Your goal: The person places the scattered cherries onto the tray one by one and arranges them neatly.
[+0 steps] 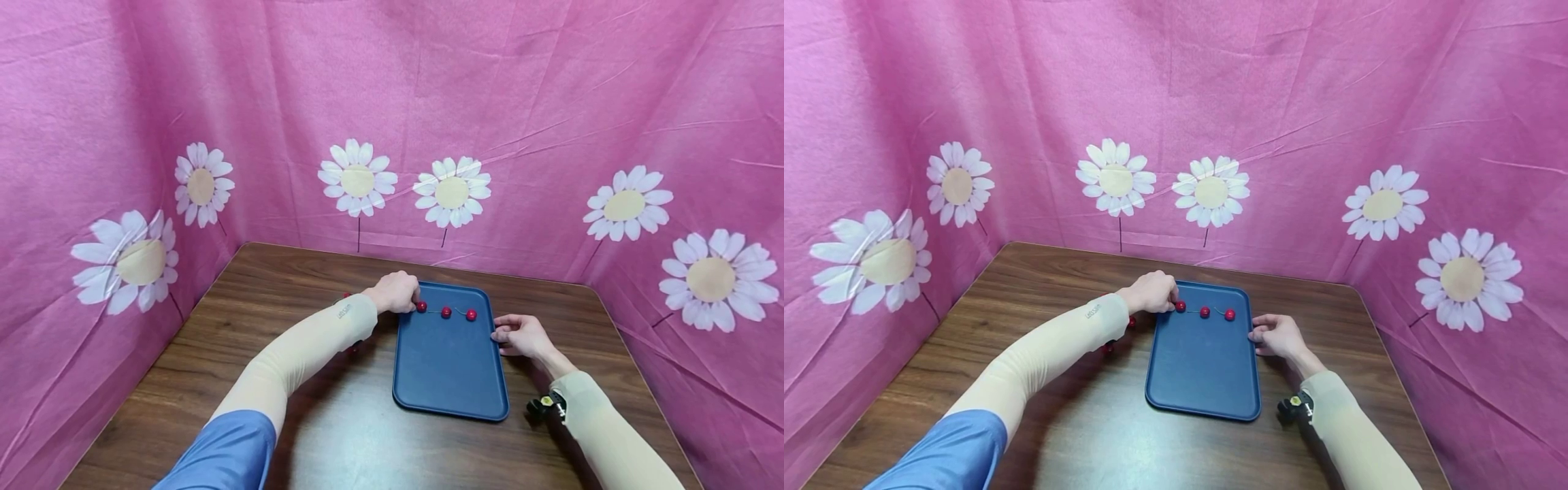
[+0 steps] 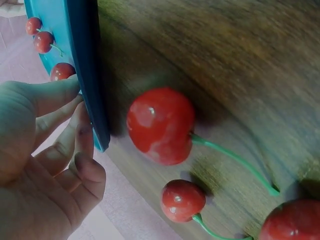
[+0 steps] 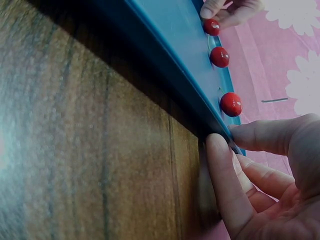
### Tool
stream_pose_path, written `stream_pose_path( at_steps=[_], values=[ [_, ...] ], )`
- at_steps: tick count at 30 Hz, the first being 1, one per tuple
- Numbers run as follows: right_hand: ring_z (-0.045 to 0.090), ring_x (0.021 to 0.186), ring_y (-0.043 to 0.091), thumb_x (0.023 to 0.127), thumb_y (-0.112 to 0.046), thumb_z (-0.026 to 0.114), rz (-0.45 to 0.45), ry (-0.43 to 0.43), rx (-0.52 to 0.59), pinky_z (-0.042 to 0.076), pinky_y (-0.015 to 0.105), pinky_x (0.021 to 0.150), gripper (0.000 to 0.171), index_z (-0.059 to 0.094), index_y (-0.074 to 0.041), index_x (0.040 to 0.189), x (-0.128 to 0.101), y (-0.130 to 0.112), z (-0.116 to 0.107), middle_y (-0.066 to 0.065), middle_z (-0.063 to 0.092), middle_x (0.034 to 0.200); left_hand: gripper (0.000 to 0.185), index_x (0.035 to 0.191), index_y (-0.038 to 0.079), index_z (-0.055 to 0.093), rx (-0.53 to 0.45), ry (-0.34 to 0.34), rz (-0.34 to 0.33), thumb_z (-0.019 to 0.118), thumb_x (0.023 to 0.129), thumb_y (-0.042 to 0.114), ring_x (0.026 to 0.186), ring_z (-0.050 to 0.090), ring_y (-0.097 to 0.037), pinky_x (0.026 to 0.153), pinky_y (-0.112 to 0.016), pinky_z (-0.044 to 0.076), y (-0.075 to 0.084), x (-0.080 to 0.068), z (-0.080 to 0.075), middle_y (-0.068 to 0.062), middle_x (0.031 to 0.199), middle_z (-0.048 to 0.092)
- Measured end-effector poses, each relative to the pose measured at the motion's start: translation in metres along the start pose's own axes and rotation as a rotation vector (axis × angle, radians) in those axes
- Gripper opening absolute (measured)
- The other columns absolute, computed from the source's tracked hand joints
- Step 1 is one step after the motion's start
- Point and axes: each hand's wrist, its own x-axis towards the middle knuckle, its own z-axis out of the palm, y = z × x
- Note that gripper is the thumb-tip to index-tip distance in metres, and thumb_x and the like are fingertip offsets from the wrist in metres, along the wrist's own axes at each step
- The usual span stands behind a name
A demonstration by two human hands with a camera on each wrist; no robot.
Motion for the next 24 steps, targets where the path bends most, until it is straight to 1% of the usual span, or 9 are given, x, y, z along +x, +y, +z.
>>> stream_pose_path(
  at_steps=[3, 8, 11, 17, 21, 24],
  values=[
    [0.074, 0.082, 0.006, 0.102, 0.002, 0.075, -0.001, 0.000, -0.003, 0.069, 0.031, 0.071, 0.052, 0.056, 0.020, 0.147, -0.001, 0.000, 0.000, -0.003, 0.079, 0.093, 0.015, 0.113, 0.018, 0.088, 0.005, -0.001, 0.004, 0.083, 0.101, 0.025, 0.098, 0.072, -0.017, 0.094, -0.040, 0.065, 0.000, -0.001, -0.001, 0.000, 0.109, 0.085],
    [0.074, 0.082, 0.006, 0.102, 0.002, 0.075, 0.001, -0.001, -0.005, 0.069, 0.031, 0.071, 0.053, 0.056, 0.019, 0.147, -0.001, 0.000, 0.000, -0.002, 0.080, 0.094, 0.033, 0.134, 0.014, 0.080, 0.011, 0.000, 0.013, 0.079, 0.105, 0.029, 0.100, 0.072, -0.018, 0.099, -0.039, 0.064, 0.001, -0.005, -0.005, -0.003, 0.112, 0.083],
    [0.074, 0.082, 0.006, 0.102, 0.002, 0.075, 0.003, 0.000, -0.004, 0.069, 0.031, 0.071, 0.053, 0.055, 0.019, 0.148, -0.001, 0.000, 0.000, -0.002, 0.080, 0.094, 0.039, 0.143, 0.012, 0.075, -0.004, 0.010, 0.024, 0.077, 0.107, 0.028, 0.100, 0.073, -0.017, 0.101, -0.038, 0.064, 0.000, -0.009, -0.010, -0.002, 0.112, 0.083],
    [0.074, 0.083, 0.006, 0.102, 0.002, 0.075, 0.003, -0.007, -0.002, 0.069, 0.031, 0.072, 0.053, 0.055, 0.020, 0.148, -0.001, 0.000, 0.000, -0.002, 0.080, 0.095, 0.041, 0.147, 0.011, 0.072, -0.025, 0.043, 0.071, 0.075, 0.109, 0.025, 0.098, 0.075, -0.018, 0.099, -0.040, 0.065, -0.003, -0.019, -0.023, -0.003, 0.112, 0.084],
    [0.074, 0.082, 0.006, 0.102, 0.002, 0.075, 0.001, -0.005, -0.004, 0.069, 0.031, 0.071, 0.053, 0.055, 0.020, 0.148, -0.002, 0.000, -0.001, -0.002, 0.080, 0.094, 0.042, 0.148, 0.011, 0.072, -0.029, 0.057, 0.094, 0.074, 0.109, 0.027, 0.102, 0.077, -0.018, 0.099, -0.041, 0.065, -0.004, -0.027, -0.030, -0.003, 0.117, 0.085],
    [0.074, 0.082, 0.006, 0.102, 0.002, 0.074, 0.000, -0.005, -0.004, 0.069, 0.031, 0.071, 0.053, 0.055, 0.020, 0.148, -0.002, 0.000, -0.001, -0.003, 0.080, 0.094, 0.043, 0.148, 0.011, 0.072, -0.028, 0.051, 0.108, 0.074, 0.109, 0.030, 0.105, 0.079, -0.018, 0.101, -0.041, 0.065, -0.006, -0.033, -0.034, -0.004, 0.119, 0.086]
  ],
)
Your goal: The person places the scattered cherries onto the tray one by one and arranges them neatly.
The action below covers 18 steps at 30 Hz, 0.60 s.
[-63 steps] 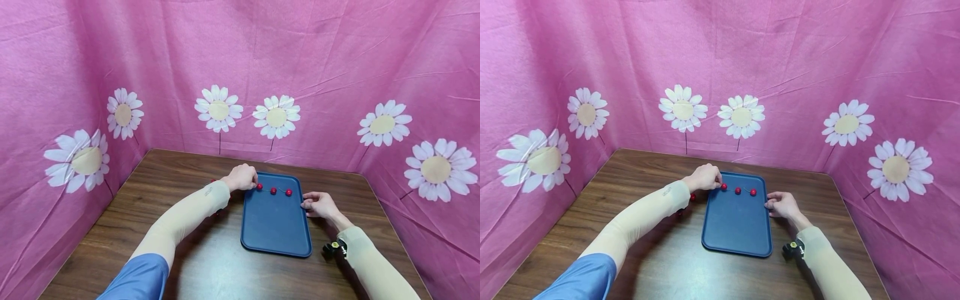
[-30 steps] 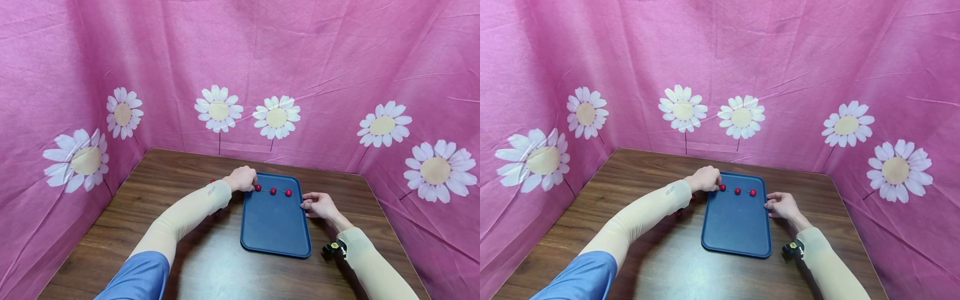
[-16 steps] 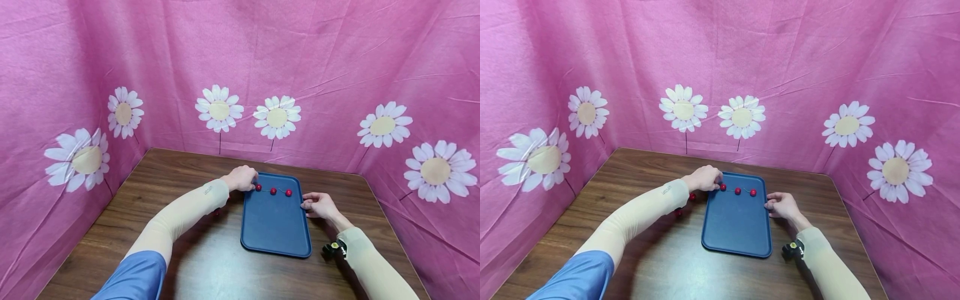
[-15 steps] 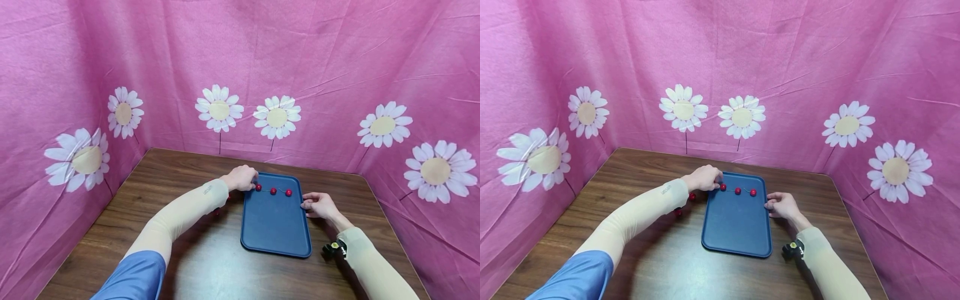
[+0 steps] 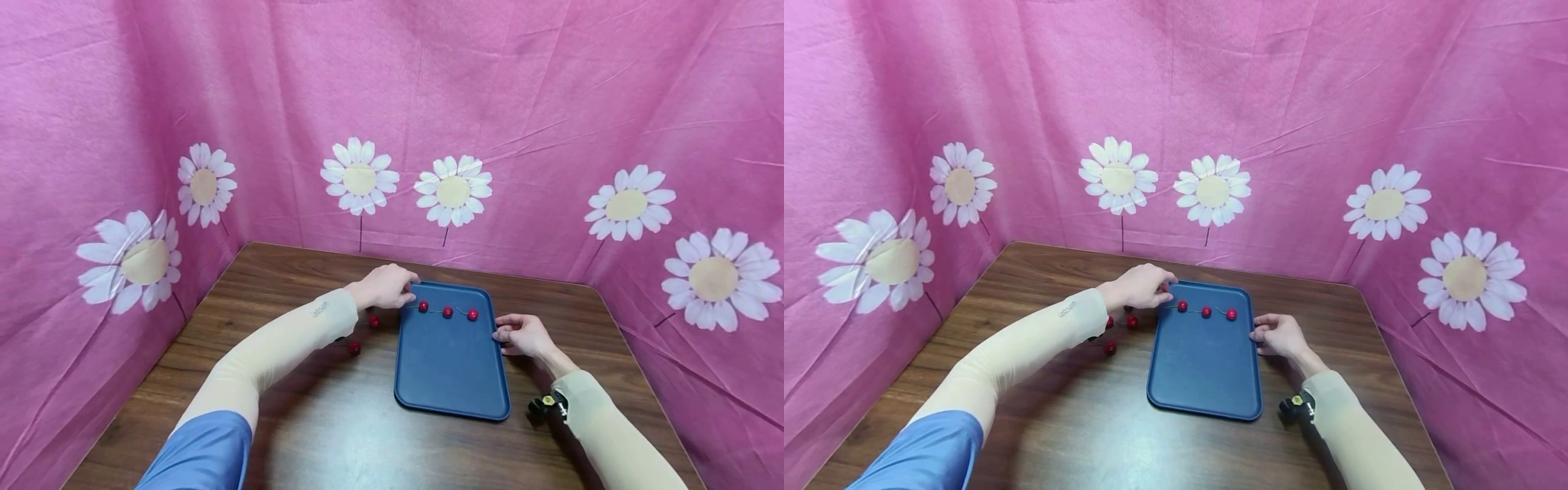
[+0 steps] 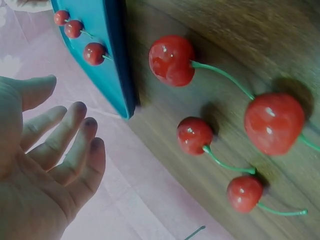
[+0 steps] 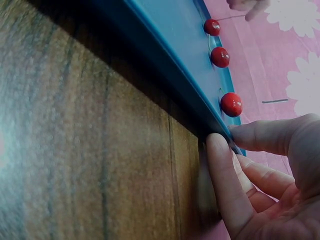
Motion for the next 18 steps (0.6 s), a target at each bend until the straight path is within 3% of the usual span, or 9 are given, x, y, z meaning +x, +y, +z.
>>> stream_pose_path(
  at_steps=[9, 14, 18],
  values=[
    [0.074, 0.082, 0.006, 0.102, 0.001, 0.075, -0.002, -0.002, -0.005, 0.069, 0.031, 0.072, 0.053, 0.056, 0.020, 0.147, 0.000, 0.000, 0.000, -0.001, 0.082, 0.096, 0.039, 0.141, 0.012, 0.077, -0.027, -0.016, 0.013, 0.075, 0.109, 0.032, 0.106, 0.079, -0.018, 0.101, -0.041, 0.065, -0.009, -0.020, -0.012, -0.004, 0.122, 0.085],
    [0.074, 0.082, 0.005, 0.102, 0.002, 0.074, -0.006, -0.001, 0.001, 0.069, 0.031, 0.071, 0.052, 0.055, 0.020, 0.147, 0.000, 0.000, 0.000, -0.003, 0.081, 0.094, 0.038, 0.139, 0.014, 0.078, -0.028, 0.012, 0.013, 0.075, 0.108, 0.034, 0.109, 0.081, -0.017, 0.102, -0.042, 0.065, -0.021, -0.029, -0.020, -0.002, 0.124, 0.086],
    [0.074, 0.082, 0.005, 0.102, 0.001, 0.075, -0.005, 0.000, 0.000, 0.069, 0.031, 0.072, 0.052, 0.055, 0.020, 0.147, 0.001, 0.000, 0.000, -0.002, 0.081, 0.095, 0.043, 0.141, 0.011, 0.077, -0.085, 0.013, -0.002, 0.075, 0.107, 0.037, 0.115, 0.080, -0.020, 0.106, -0.043, 0.064, -0.034, -0.039, -0.025, -0.005, 0.130, 0.084]
  ],
)
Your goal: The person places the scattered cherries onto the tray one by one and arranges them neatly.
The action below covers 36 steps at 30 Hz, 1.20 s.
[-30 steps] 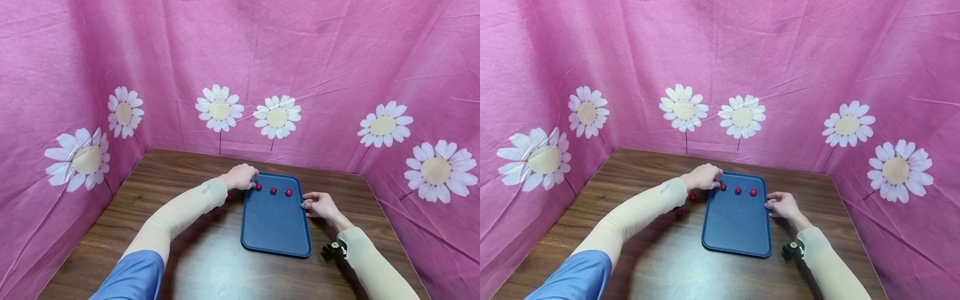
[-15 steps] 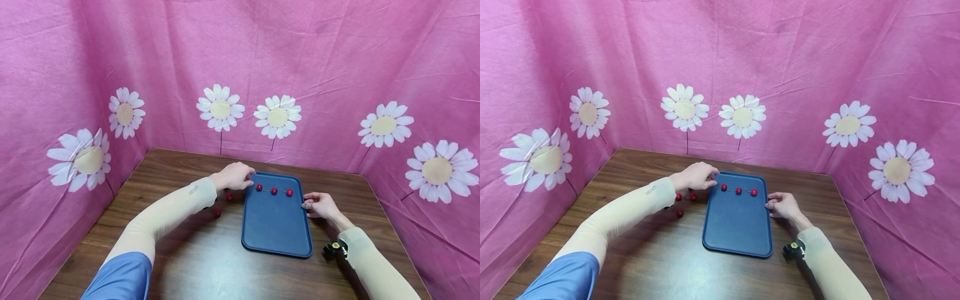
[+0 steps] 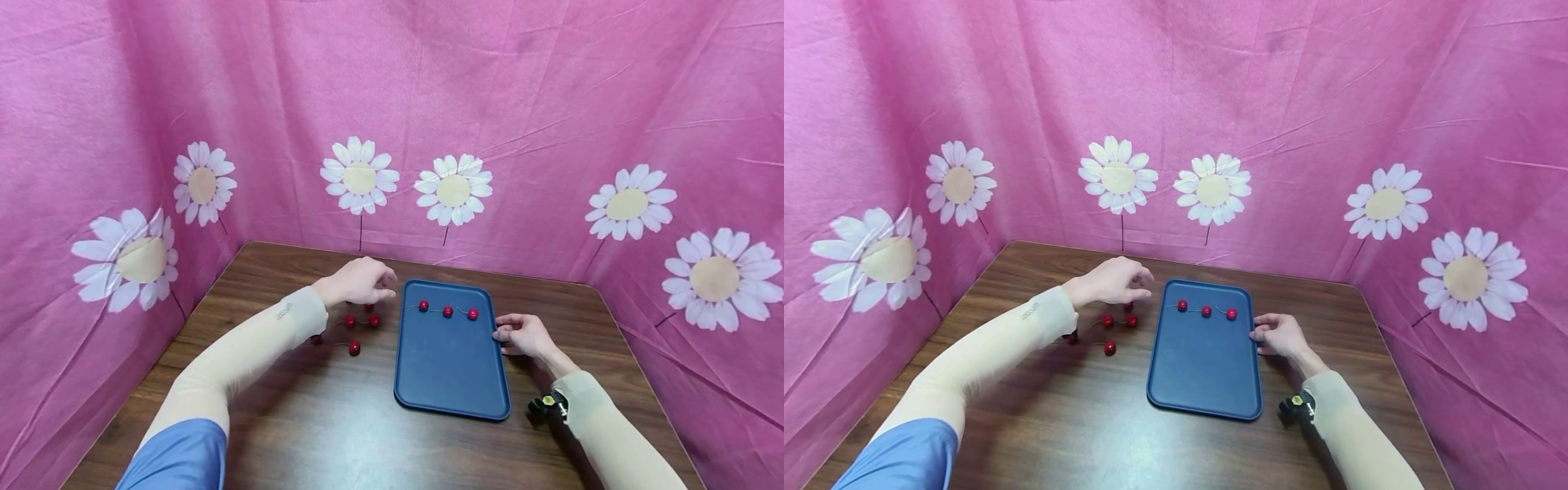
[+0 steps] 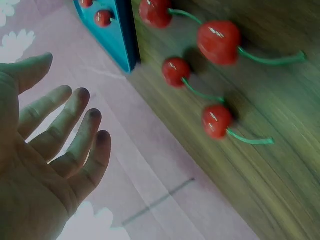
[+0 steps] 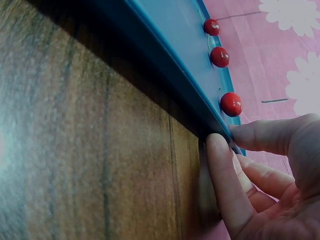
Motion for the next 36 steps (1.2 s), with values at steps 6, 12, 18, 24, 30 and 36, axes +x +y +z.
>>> stream_pose_path(
  at_steps=[6, 12, 18, 24, 30, 36],
  values=[
    [0.074, 0.083, 0.006, 0.102, 0.000, 0.075, -0.005, 0.004, -0.011, 0.070, 0.032, 0.072, 0.053, 0.055, 0.020, 0.148, 0.000, 0.000, 0.000, 0.000, 0.081, 0.097, 0.045, 0.140, 0.010, 0.077, -0.090, 0.032, -0.056, 0.077, 0.105, 0.038, 0.120, 0.080, -0.026, 0.108, -0.048, 0.063, -0.019, -0.017, -0.014, -0.011, 0.133, 0.083],
    [0.074, 0.082, 0.006, 0.102, 0.001, 0.075, -0.003, 0.009, -0.005, 0.069, 0.032, 0.071, 0.053, 0.055, 0.020, 0.148, 0.000, 0.000, 0.000, -0.001, 0.081, 0.095, 0.045, 0.136, 0.012, 0.079, -0.177, 0.071, -0.096, 0.081, 0.101, 0.040, 0.117, 0.080, -0.026, 0.106, -0.048, 0.063, -0.041, -0.032, -0.018, -0.007, 0.126, 0.085],
    [0.074, 0.081, 0.005, 0.101, 0.002, 0.075, -0.004, 0.009, 0.002, 0.069, 0.031, 0.071, 0.053, 0.056, 0.020, 0.148, -0.001, -0.001, 0.001, -0.002, 0.080, 0.095, 0.042, 0.132, 0.011, 0.081, -0.344, 0.087, -0.152, 0.084, 0.099, 0.037, 0.114, 0.077, -0.021, 0.104, -0.047, 0.062, -0.062, -0.050, -0.010, -0.006, 0.121, 0.085],
    [0.074, 0.081, 0.004, 0.101, 0.002, 0.075, -0.003, 0.004, 0.009, 0.069, 0.030, 0.071, 0.054, 0.055, 0.020, 0.148, -0.001, -0.002, 0.002, -0.004, 0.079, 0.092, 0.042, 0.130, 0.005, 0.081, -0.441, 0.105, -0.197, 0.088, 0.096, 0.029, 0.109, 0.079, -0.023, 0.099, -0.041, 0.061, -0.080, -0.066, 0.003, -0.008, 0.115, 0.086],
    [0.074, 0.081, 0.004, 0.102, 0.001, 0.075, -0.010, 0.005, 0.005, 0.069, 0.030, 0.071, 0.054, 0.055, 0.020, 0.148, -0.001, -0.002, 0.001, -0.003, 0.079, 0.093, 0.044, 0.130, 0.002, 0.081, -0.387, 0.064, -0.214, 0.089, 0.095, 0.028, 0.119, 0.079, -0.030, 0.109, -0.052, 0.061, -0.093, -0.072, 0.010, -0.013, 0.122, 0.086],
    [0.073, 0.080, 0.003, 0.102, 0.002, 0.075, -0.014, 0.000, 0.016, 0.068, 0.029, 0.071, 0.054, 0.054, 0.021, 0.148, -0.002, -0.002, 0.000, -0.005, 0.078, 0.091, 0.032, 0.122, 0.004, 0.084, -0.341, 0.042, -0.221, 0.088, 0.095, 0.021, 0.115, 0.080, -0.029, 0.108, -0.050, 0.061, -0.100, -0.071, 0.015, -0.013, 0.117, 0.087]
  ],
)
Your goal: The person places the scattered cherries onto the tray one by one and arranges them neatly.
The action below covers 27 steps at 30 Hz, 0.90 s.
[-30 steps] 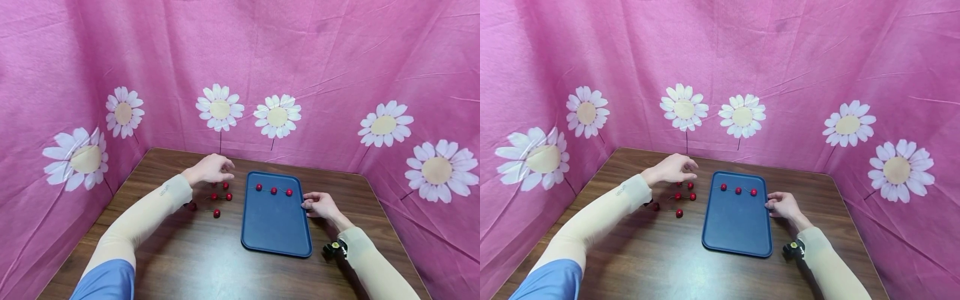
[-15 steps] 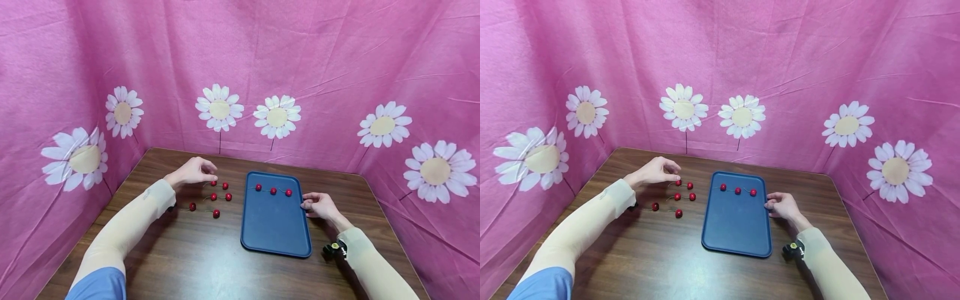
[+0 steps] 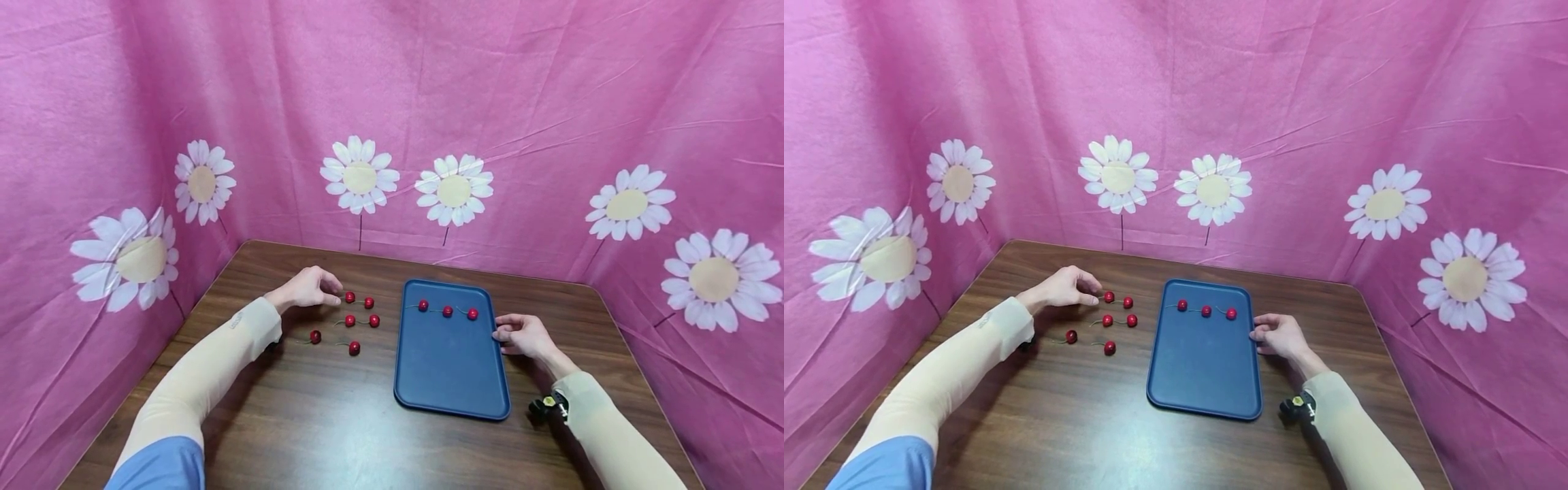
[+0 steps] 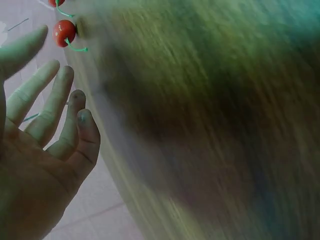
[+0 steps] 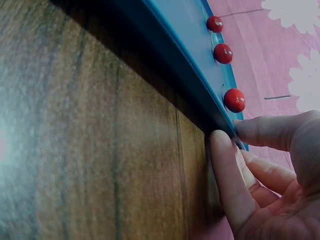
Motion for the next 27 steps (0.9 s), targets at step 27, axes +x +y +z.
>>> stream_pose_path(
  at_steps=[27],
  values=[
    [0.073, 0.080, 0.003, 0.101, 0.002, 0.075, -0.003, -0.004, 0.012, 0.068, 0.028, 0.070, 0.054, 0.055, 0.020, 0.148, 0.002, 0.005, 0.000, -0.006, 0.078, 0.091, 0.011, 0.097, 0.021, 0.091, 0.047, 0.017, 0.043, 0.091, 0.091, 0.030, 0.077, 0.073, -0.012, 0.077, -0.033, 0.057, -0.037, 0.032, 0.015, 0.006, 0.084, 0.085]
  ],
)
